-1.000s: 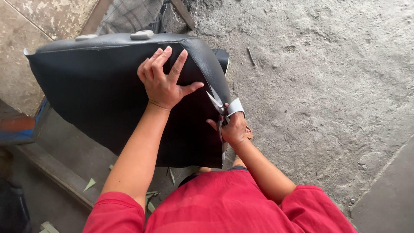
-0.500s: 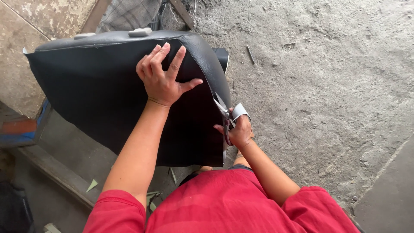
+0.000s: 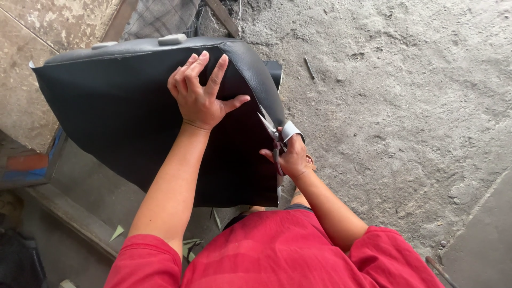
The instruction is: Measuring, cutting, and fitting a new fabric cover onto a car seat frame and foam.
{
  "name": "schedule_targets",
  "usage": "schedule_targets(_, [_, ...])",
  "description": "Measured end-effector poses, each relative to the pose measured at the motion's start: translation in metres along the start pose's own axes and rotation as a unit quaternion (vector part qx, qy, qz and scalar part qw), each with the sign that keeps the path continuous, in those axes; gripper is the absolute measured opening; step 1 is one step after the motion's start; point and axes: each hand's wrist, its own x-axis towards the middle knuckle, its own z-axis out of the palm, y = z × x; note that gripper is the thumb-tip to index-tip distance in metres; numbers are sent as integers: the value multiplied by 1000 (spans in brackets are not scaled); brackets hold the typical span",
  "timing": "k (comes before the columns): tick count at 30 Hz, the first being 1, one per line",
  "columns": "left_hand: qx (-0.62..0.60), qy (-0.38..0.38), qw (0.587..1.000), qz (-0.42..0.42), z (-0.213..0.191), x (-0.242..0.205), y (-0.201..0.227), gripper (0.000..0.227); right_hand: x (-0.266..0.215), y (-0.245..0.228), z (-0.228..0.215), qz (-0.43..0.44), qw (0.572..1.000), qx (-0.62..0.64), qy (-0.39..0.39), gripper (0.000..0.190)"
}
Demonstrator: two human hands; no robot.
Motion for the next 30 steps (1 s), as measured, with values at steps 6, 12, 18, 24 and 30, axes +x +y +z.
schedule_targets(6, [-1, 5, 1000, -4, 1, 3, 0, 78, 10, 0, -1, -8, 1000, -1, -1, 87])
schedule_targets(12, [-4, 1, 1000, -6, 3, 3, 0, 78, 5, 10, 6, 8, 1000, 11, -5, 86])
schedule_targets(18, [-6, -4, 1000, -6, 4, 4, -1, 79, 12, 11, 4, 117, 988, 101, -27, 81])
schedule_targets(24, [-6, 3, 1000, -7, 6, 3, -2, 79, 36, 21, -18, 289, 877, 358, 139, 47])
schedule_targets(30, [-7, 3, 1000, -4, 11, 3, -4, 81, 20, 25, -54, 345, 868, 330, 135, 35])
